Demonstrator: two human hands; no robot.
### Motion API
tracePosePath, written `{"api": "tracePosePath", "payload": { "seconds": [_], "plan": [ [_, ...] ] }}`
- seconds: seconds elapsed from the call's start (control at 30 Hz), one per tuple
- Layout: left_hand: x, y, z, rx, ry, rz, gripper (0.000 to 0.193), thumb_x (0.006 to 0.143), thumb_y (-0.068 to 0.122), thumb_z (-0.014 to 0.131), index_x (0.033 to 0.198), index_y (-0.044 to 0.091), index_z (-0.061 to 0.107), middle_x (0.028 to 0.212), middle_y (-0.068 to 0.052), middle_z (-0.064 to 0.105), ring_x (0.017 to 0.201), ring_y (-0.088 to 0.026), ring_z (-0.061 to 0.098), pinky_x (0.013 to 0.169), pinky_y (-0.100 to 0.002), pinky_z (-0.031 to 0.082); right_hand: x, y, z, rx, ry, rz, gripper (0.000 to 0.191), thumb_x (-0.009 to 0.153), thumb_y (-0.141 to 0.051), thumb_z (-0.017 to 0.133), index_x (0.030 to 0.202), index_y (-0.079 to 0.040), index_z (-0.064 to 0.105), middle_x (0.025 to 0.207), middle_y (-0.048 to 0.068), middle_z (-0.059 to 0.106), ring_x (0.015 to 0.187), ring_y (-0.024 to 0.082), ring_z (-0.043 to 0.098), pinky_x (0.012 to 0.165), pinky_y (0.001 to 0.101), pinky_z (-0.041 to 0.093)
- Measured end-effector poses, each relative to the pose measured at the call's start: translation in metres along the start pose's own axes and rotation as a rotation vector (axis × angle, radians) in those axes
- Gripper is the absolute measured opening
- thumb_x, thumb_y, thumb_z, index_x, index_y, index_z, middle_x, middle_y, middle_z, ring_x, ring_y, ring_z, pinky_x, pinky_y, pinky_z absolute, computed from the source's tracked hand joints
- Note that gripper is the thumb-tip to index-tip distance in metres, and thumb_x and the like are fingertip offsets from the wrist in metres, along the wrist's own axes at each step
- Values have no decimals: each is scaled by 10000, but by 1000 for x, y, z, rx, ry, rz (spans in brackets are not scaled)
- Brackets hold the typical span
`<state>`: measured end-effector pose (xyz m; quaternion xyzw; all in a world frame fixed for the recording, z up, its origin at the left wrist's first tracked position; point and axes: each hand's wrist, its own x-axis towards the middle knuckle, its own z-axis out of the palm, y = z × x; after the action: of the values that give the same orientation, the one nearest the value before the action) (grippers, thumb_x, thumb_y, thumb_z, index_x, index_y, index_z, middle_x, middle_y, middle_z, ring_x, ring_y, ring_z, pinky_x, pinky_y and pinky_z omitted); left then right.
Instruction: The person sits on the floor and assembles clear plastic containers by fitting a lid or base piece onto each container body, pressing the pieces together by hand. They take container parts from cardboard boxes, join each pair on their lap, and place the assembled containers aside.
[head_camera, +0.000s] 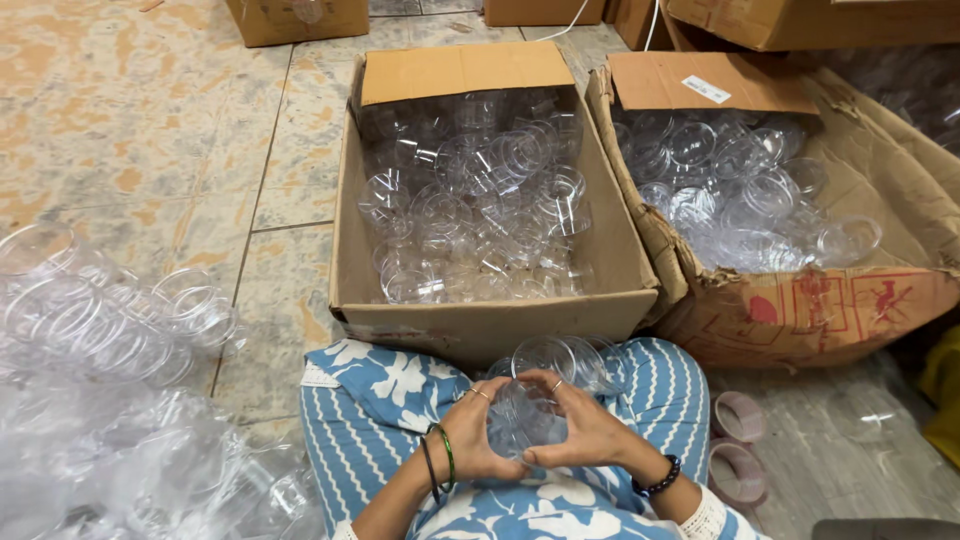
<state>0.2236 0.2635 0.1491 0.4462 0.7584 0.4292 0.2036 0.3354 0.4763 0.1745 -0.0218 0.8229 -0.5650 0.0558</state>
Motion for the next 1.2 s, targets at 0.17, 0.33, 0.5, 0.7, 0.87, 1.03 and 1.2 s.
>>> {"api": "tracePosePath", "payload": {
  "seconds": [0.17,0.33,0.5,0.7,0.87,1.03,1.2],
  "plan": [
    [-5,8,-1,-21,-93,-6,1138,522,481,910,1440,-24,466,1336,-222,591,1272,-340,588,1094,-377,462,-13,7,4,47,-66,35,995,664,-388,904,1471,-81,411,1456,140,534,1382,273,543,1160,429,465],
    [-4,14,0,-2,-144,60,1158,535,500,915,1454,-40,464,1336,-245,591,1278,-362,585,1105,-391,462,-22,20,12,115,1,44,1000,654,-365,909,1468,-74,406,1457,149,534,1387,274,533,1150,428,457],
    [-11,19,10,57,-114,36,1316,500,585,959,1481,-81,385,1389,-292,539,1298,-400,551,1094,-416,447,-24,33,13,179,-22,92,1029,633,-361,922,1461,-84,377,1448,129,493,1345,271,548,1114,424,487],
    [-15,28,20,153,-38,8,1313,513,619,951,1455,-94,379,1374,-306,548,1270,-428,573,1078,-436,466,-20,51,16,296,-99,108,1010,637,-353,936,1449,-92,395,1441,127,490,1304,277,545,1047,419,509],
    [-13,30,24,193,-110,-102,1391,526,649,923,1557,-30,283,1374,-303,532,1225,-454,577,1039,-464,481,-15,58,21,428,-176,234,1171,570,-409,957,1505,-155,298,1463,124,461,1235,281,551,999,439,521],
    [0,9,8,-77,109,78,1044,585,512,952,1425,101,488,1289,-200,630,1177,-351,633,979,-434,548,-1,39,16,450,-79,-10,1171,723,-424,917,1623,-156,217,1654,175,362,1486,289,432,1204,426,400],
    [13,-6,-33,-1160,244,-334,632,707,341,850,1200,153,501,1133,-58,606,1033,-194,649,799,-430,624,33,4,5,-89,90,-381,1041,705,-294,939,1530,-110,333,1608,176,379,1427,348,476,1146,481,460]
  ]
}}
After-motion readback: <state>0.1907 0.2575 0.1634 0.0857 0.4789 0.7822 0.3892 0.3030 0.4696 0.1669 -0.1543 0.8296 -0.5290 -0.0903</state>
